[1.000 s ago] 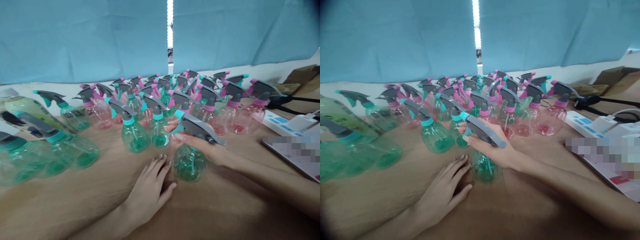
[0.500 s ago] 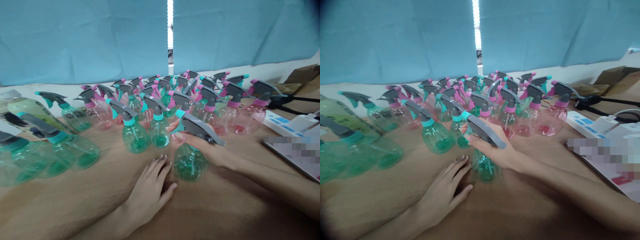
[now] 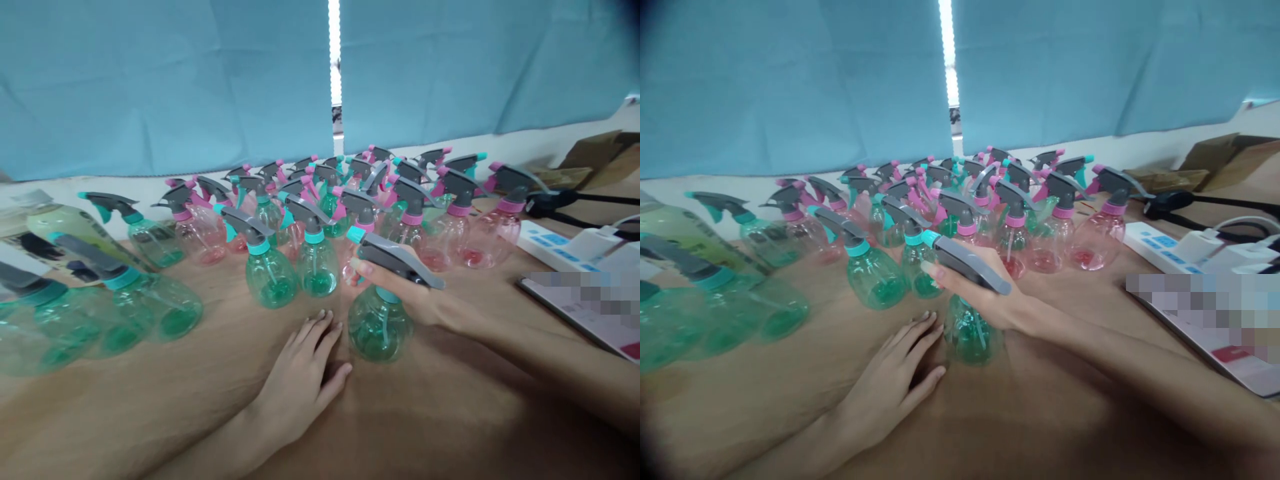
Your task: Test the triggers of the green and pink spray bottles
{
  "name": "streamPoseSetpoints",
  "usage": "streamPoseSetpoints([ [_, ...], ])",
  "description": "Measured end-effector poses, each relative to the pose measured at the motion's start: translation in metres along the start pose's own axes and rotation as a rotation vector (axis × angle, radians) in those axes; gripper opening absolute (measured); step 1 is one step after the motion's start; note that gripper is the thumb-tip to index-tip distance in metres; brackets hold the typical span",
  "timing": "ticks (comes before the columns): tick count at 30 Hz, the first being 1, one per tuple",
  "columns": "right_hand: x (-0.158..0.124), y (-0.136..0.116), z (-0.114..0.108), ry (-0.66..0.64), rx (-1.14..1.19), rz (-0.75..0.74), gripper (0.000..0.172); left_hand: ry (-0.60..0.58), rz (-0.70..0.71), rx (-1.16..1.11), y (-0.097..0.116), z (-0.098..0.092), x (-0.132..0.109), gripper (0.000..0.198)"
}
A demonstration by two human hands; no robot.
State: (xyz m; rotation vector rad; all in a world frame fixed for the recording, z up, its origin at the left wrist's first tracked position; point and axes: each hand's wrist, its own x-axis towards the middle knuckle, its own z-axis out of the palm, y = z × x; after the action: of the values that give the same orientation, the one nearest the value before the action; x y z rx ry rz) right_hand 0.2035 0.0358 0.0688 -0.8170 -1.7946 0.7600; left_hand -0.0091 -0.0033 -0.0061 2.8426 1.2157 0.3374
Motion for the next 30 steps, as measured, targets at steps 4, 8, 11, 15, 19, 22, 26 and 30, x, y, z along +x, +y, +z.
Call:
streamPoseSetpoints([
  [4, -0.001, 0.0, -0.001, -0.029, 0.055, 0.019, 0.029, 0.005, 0.001, 0.002, 0.0, 0.0, 0.0, 0.048],
  [8, 0.001, 0.0, -0.002, -0.028, 0.05, -0.007, 0.026, -0.001, -0.013, -0.002, 0.0, 0.0, 0.0, 0.048],
  [11, 0.002, -0.001, -0.001, -0.052, 0.108, 0.001, 0.019, -0.004, -0.021, -0.001, 0.0, -0.001, 0.001, 0.047],
  [15, 0.0, -0.002, 0.001, -0.005, 0.175, 0.048, 0.021, 0.015, -0.017, -0.004, 0.0, -0.002, 0.0, 0.045],
  [19, -0.001, 0.0, 0.004, 0.056, 0.2, 0.067, 0.03, 0.004, -0.014, 0.001, 0.001, -0.005, 0.0, 0.047],
  [22, -0.002, 0.002, 0.004, 0.069, 0.149, 0.079, 0.036, 0.006, -0.022, 0.002, 0.002, -0.006, 0.0, 0.046],
  [26, -0.007, 0.001, -0.002, 0.08, -0.057, 0.054, 0.033, -0.001, -0.039, 0.019, 0.004, -0.007, 0.001, 0.046],
  [30, -0.02, -0.003, -0.013, 0.048, -0.326, 0.018, 0.035, 0.019, -0.044, 0.008, 0.002, -0.007, -0.006, 0.046],
])
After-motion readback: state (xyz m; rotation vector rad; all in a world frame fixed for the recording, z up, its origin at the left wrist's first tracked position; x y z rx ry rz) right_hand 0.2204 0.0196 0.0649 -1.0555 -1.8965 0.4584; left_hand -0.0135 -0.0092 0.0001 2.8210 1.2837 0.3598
